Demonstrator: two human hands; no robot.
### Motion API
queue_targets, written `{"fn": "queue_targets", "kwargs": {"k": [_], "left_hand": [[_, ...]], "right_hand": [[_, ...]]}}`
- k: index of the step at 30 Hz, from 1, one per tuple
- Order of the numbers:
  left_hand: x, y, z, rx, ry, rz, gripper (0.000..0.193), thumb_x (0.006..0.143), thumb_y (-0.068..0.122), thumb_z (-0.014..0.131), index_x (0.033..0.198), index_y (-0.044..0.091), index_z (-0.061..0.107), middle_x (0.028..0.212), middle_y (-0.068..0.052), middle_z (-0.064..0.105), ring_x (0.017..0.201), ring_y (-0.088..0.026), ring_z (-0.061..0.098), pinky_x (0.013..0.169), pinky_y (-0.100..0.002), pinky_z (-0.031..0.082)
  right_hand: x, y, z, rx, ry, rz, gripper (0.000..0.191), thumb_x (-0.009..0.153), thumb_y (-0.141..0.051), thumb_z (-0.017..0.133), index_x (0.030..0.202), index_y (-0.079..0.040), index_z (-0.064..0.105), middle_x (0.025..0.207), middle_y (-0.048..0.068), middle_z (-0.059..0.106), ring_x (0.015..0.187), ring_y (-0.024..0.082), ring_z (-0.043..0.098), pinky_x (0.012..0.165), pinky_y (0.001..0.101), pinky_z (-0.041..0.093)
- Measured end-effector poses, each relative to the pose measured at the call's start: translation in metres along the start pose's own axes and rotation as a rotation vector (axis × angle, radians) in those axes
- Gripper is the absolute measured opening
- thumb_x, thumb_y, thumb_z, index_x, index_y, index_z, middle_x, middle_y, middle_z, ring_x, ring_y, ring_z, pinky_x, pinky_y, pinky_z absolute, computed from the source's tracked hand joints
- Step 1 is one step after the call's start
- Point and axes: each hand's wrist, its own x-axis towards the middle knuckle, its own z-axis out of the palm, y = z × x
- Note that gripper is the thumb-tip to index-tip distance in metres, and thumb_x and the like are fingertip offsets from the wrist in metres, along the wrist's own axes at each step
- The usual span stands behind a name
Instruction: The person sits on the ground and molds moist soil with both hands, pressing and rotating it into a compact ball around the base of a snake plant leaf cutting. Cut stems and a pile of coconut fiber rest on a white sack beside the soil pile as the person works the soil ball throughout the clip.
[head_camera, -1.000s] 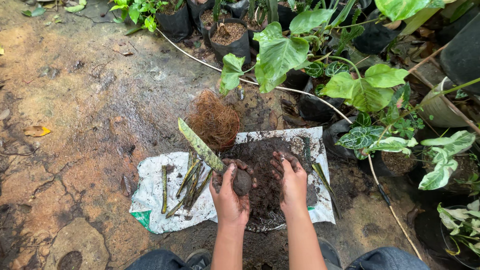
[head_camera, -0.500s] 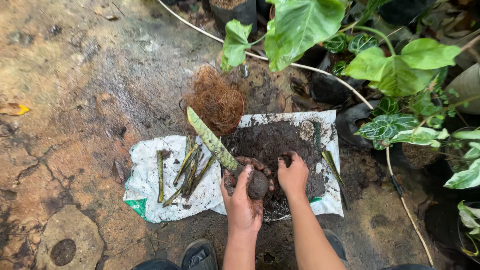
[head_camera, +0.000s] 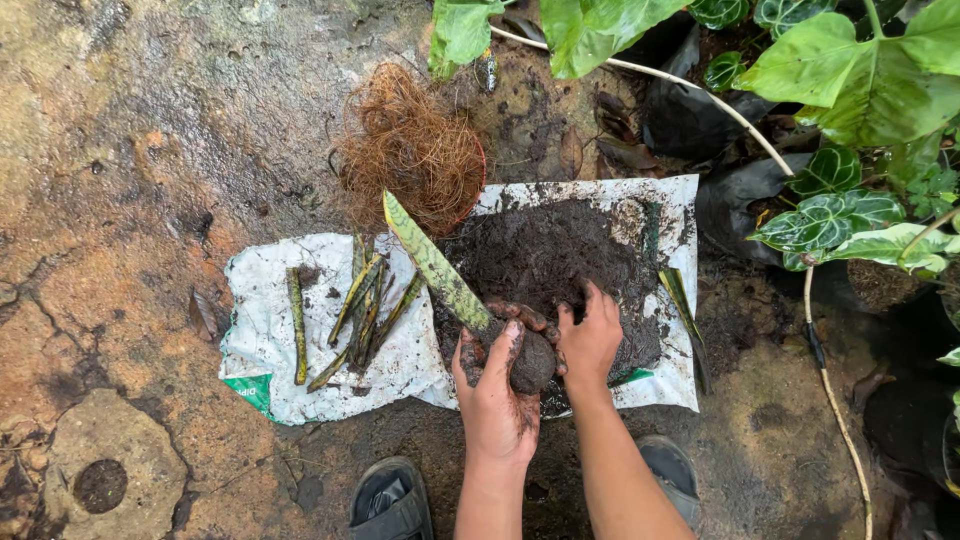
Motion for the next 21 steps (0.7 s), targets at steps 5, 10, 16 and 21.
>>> {"fn": "queue_targets", "kwargs": {"k": [5,10,16,21], "left_hand": [[0.002,-0.004,0.002,0.017,0.037,-0.031,0.050,0.087,0.002,0.070,0.133,0.004,0.049,0.109,-0.012,0.069,0.095,-0.022,0.072,0.077,-0.037,0.061],[0.001,-0.005,0.005,0.033,-0.062,-0.031,0.046,0.091,0.002,0.070,0.132,-0.002,0.051,0.110,-0.014,0.068,0.096,-0.022,0.070,0.079,-0.037,0.060],[0.002,-0.005,0.007,0.052,-0.002,-0.059,0.048,0.088,0.003,0.070,0.132,0.000,0.050,0.109,-0.014,0.068,0.096,-0.022,0.071,0.079,-0.037,0.061],[0.001,-0.001,0.010,0.063,0.022,-0.065,0.047,0.087,0.005,0.069,0.130,0.002,0.049,0.108,-0.014,0.069,0.091,-0.025,0.073,0.071,-0.042,0.063]], "right_hand": [[-0.003,-0.002,0.002,-0.030,0.004,-0.023,0.038,0.081,-0.007,0.077,0.119,-0.002,0.072,0.119,0.020,0.068,0.111,0.038,0.065,0.097,0.0446,0.053],[-0.003,-0.006,0.002,-0.071,-0.034,-0.020,0.029,0.089,-0.004,0.069,0.117,0.001,0.069,0.121,0.021,0.068,0.113,0.040,0.063,0.097,0.0465,0.051],[0.002,-0.008,0.002,-0.129,-0.114,0.054,0.034,0.088,-0.002,0.067,0.122,0.004,0.063,0.117,0.025,0.067,0.111,0.042,0.063,0.095,0.0486,0.051],[0.012,-0.015,-0.006,-0.087,-0.143,0.112,0.029,0.092,-0.003,0.064,0.121,-0.001,0.066,0.113,0.023,0.071,0.103,0.041,0.069,0.091,0.0480,0.054]]}}
